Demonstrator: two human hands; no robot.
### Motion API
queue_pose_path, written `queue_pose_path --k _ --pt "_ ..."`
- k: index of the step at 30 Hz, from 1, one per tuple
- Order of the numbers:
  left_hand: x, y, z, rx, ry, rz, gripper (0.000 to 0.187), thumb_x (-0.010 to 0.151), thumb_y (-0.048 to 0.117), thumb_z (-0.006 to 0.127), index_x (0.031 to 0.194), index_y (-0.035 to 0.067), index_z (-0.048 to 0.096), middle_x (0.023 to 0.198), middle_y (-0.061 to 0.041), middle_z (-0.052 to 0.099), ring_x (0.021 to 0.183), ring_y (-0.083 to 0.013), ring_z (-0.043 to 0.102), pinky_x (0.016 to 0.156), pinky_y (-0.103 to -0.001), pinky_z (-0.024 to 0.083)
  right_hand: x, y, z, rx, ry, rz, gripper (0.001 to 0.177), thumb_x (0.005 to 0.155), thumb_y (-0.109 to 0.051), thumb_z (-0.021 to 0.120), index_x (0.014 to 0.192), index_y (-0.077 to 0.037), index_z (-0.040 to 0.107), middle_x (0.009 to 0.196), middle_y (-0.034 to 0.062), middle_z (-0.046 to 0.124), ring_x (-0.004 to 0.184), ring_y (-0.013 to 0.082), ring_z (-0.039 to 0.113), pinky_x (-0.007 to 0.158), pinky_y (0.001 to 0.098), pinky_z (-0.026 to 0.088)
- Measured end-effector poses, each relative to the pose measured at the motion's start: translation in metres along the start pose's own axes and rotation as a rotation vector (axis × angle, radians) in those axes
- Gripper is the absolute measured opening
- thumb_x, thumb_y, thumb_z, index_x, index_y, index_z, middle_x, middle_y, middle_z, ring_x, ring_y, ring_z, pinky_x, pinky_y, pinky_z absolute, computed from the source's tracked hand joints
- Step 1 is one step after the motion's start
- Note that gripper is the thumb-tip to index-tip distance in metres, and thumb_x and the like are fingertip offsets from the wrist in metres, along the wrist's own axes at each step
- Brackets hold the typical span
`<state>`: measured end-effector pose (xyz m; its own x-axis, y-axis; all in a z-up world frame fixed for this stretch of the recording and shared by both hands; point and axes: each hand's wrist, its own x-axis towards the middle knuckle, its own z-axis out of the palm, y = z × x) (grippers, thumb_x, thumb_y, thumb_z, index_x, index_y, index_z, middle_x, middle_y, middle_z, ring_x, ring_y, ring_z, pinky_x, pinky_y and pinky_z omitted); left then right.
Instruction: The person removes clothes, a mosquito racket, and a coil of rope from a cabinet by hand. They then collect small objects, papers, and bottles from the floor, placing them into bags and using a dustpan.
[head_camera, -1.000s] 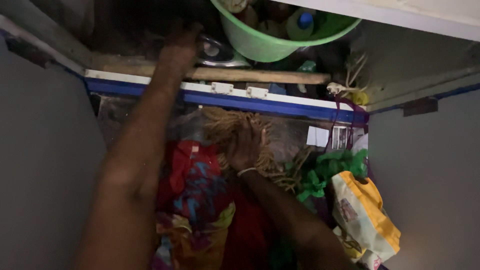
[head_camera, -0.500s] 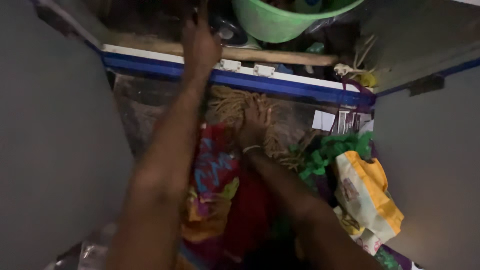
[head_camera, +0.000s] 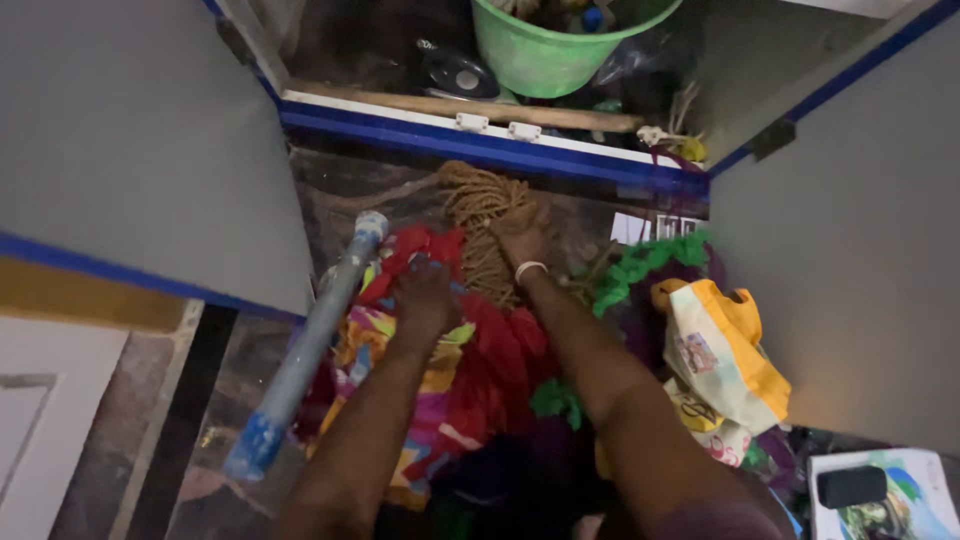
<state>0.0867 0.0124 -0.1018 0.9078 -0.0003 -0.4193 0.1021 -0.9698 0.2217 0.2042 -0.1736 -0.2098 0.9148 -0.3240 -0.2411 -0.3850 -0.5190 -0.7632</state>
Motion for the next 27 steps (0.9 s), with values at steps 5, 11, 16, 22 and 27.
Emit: queue_pose_path --k 5,11,16,22,27 --pt "-0.025 -0.015 0.022 -0.028 0.212 0.076 0.051 0.093 0.037 0.061 0.138 0.015 0.057 0.150 -0.015 0.051 0.123 -0.0416 0.060 0.097 -0.060 0.050 0.019 0.033 -0.001 0.166 -0.065 -0.231 0.113 0.070 -0.036 0.088 0.158 -0.007 0.024 0.143 0.0249 0.056 0.123 0.0385 0.062 0.099 0.0432 0.055" --pt "-0.023 -0.056 0.022 -0.273 0.529 0.219 0.065 0.085 0.039 0.068 0.138 0.005 0.055 0.138 -0.021 0.059 0.109 -0.0436 0.065 0.088 -0.058 0.052 -0.025 -0.005 -0.049 -0.011 -0.074 -0.271 0.117 0.073 -0.036 0.090 0.162 -0.015 0.018 0.146 0.0226 0.058 0.121 0.0340 0.065 0.101 0.0400 0.054" --pt "-0.023 -0.061 0.022 -0.285 0.454 0.128 0.058 0.088 0.033 0.064 0.139 0.006 0.055 0.132 -0.019 0.065 0.109 -0.0421 0.067 0.089 -0.059 0.053 -0.058 -0.067 -0.113 -0.005 -0.020 -0.483 0.104 0.073 -0.021 0.086 0.162 -0.023 0.031 0.147 0.0176 0.062 0.126 0.0307 0.065 0.103 0.0390 0.053" --pt "-0.025 -0.049 0.025 -0.213 0.462 0.122 0.065 0.087 0.031 0.064 0.143 0.003 0.050 0.130 -0.021 0.065 0.100 -0.0431 0.068 0.084 -0.058 0.054 -0.036 -0.102 -0.159 0.447 0.036 -0.935 0.103 0.073 0.009 0.081 0.162 -0.011 0.035 0.159 0.0159 0.049 0.142 0.0285 0.052 0.119 0.0376 0.045" --pt "-0.026 -0.042 0.018 -0.166 0.526 0.140 0.063 0.086 0.034 0.068 0.138 0.001 0.053 0.131 -0.020 0.065 0.102 -0.0408 0.068 0.084 -0.057 0.055 -0.038 -0.131 -0.197 0.954 -0.105 -0.612 0.097 0.073 0.016 0.073 0.156 -0.013 0.032 0.146 0.0127 0.056 0.125 0.0267 0.065 0.101 0.0387 0.062"
